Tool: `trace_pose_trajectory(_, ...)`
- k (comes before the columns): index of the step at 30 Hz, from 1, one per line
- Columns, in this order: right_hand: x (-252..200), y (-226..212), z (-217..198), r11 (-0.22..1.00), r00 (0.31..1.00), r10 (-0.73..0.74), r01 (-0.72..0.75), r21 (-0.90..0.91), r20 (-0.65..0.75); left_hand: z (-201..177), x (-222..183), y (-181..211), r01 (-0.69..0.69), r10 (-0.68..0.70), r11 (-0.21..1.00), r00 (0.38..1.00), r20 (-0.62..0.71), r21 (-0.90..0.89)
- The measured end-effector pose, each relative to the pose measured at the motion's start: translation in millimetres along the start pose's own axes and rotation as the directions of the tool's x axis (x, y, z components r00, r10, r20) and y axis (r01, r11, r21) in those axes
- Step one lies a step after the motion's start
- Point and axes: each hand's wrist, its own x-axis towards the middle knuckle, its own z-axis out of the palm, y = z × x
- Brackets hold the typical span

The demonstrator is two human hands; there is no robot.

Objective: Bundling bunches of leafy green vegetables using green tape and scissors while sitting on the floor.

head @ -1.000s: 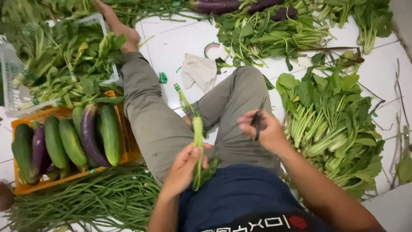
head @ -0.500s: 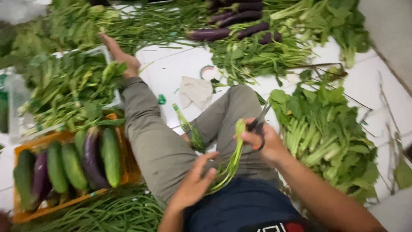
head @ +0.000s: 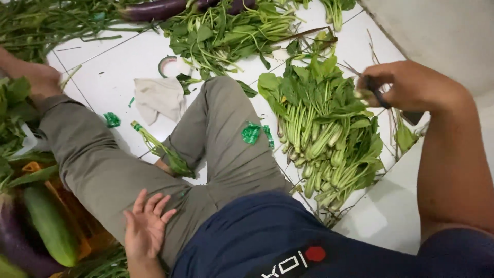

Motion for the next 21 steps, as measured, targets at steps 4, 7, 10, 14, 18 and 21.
trace_pose_trajectory(4, 33.8, 34.8, 43.5, 0.928, 0.98, 0.181, -0.141, -0.346, 0.086, 2.4, 4.4, 1.7, 0.043, -0.041, 0.996, 0.999, -0.027, 0.084)
trace_pose_trajectory(7, 78.4, 76.6, 112.5, 0.905, 0.902, 0.326, -0.211, -0.368, 0.283, 2.8, 4.9, 0.6, 0.021, -0.02, 0.998, 1.0, -0.022, 0.06)
trace_pose_trajectory(10, 109.9, 136.9, 191.5, 0.915, 0.852, 0.068, 0.154, -0.373, 0.518, -7.4, 4.2, -0.8, -0.008, 0.012, 0.998, 0.998, -0.058, 0.066)
trace_pose_trajectory(14, 109.4, 130.6, 204.8, 0.978, 0.716, -0.013, 0.156, -0.142, 0.698, -16.3, 1.6, -1.8, 0.041, -0.041, 0.998, 0.999, -0.013, 0.046)
trace_pose_trajectory(18, 163.2, 143.5, 177.3, 0.963, 0.842, 0.08, 0.073, -0.26, 0.534, -7.8, 6.3, 1.6, 0.089, -0.077, 0.992, 0.989, -0.126, 0.092)
trace_pose_trajectory(21, 277.3, 249.5, 265.8, 0.334, 0.731, -0.677, 0.41, 0.849, -0.086, -6.3, 8.4, 1.1, 0.094, -0.088, 0.993, 0.992, -0.091, 0.067)
